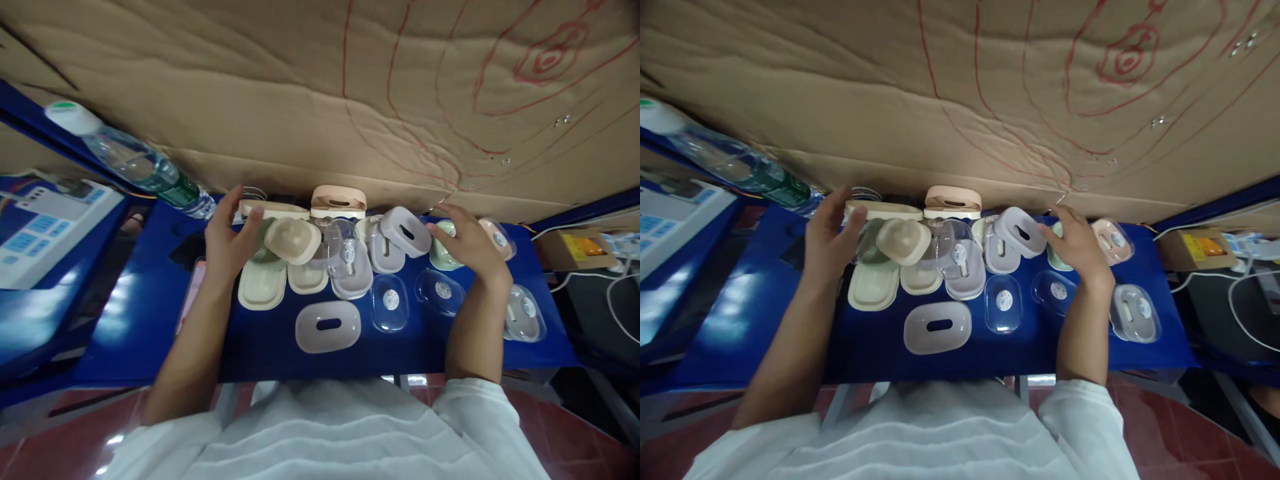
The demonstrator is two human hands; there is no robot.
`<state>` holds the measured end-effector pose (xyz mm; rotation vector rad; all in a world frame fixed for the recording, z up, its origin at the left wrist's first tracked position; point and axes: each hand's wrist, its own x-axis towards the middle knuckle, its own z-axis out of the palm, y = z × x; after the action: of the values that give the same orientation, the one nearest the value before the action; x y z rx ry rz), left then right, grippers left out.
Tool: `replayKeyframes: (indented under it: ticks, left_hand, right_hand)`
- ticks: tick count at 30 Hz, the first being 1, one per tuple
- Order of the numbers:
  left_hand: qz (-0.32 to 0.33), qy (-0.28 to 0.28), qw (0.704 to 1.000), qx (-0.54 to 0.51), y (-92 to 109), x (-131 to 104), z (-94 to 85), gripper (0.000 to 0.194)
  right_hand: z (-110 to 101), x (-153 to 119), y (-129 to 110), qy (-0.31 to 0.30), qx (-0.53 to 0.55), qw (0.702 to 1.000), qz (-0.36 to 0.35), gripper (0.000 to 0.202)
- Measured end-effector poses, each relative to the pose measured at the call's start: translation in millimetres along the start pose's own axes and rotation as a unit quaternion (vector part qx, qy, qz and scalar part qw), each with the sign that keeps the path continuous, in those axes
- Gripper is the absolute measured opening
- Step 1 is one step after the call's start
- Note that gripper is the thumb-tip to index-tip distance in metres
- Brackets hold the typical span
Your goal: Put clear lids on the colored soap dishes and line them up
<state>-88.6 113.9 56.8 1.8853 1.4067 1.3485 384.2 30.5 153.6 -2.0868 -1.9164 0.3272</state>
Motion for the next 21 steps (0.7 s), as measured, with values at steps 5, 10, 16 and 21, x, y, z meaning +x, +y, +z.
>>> replayKeyframes:
  ticks: [5, 10, 16, 21]
  left_hand:
    - [0.008, 0.012, 0.997, 0.07, 26, -7, -5.6, 0.053]
    - [0.035, -0.003, 0.996, 0.076, 31, -11, -9.7, 0.057]
    - [0.044, 0.04, 0.992, 0.109, 37, -19, -11.4, 0.051]
    - [0.086, 0.052, 0.99, 0.102, 56, -24, -11.4, 0.039]
  right_hand:
    - [31, -18, 22, -0.031, -0.125, 0.962, 0.24, 0.098]
    - [50, -38, 31, 0.037, -0.111, 0.974, 0.196, 0.076]
    - [64, -50, 60, 0.085, -0.047, 0.964, 0.247, 0.097]
    - [69, -59, 89, 0.115, 0.001, 0.976, 0.182, 0.09]
